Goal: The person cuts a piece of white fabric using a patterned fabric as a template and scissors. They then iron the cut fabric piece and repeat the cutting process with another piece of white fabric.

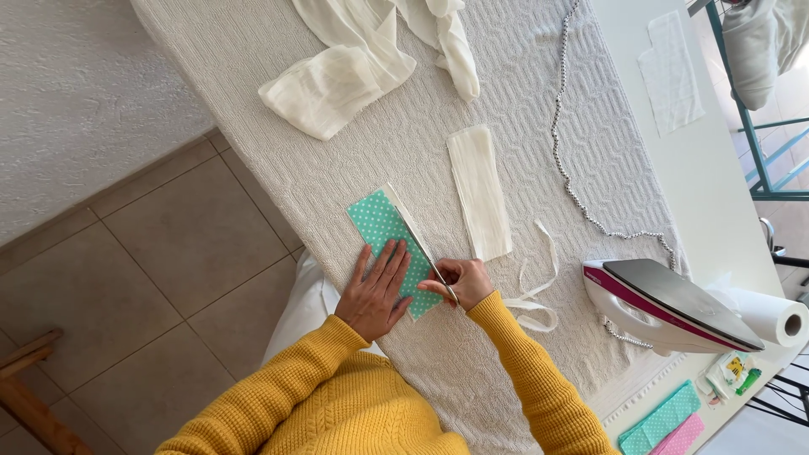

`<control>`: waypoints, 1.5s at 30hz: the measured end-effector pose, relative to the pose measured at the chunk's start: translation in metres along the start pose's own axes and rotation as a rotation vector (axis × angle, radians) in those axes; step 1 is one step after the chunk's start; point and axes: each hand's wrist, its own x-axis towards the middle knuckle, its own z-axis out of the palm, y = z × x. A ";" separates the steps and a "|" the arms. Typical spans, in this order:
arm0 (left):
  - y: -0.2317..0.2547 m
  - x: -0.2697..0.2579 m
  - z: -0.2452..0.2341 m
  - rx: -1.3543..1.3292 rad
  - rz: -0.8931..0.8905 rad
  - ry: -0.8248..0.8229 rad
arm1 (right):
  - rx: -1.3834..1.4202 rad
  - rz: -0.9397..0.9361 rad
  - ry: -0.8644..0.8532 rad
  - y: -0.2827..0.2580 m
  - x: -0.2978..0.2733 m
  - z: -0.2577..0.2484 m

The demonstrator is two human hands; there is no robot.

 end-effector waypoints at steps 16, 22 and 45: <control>0.001 0.000 -0.004 -0.010 -0.003 0.019 | -0.046 -0.079 0.029 -0.010 0.020 -0.002; 0.001 0.000 -0.004 0.003 -0.002 0.005 | -0.093 -0.083 0.042 -0.013 0.022 -0.002; -0.064 0.071 -0.026 -0.176 -0.189 0.271 | 0.004 -0.026 0.438 0.004 -0.063 0.002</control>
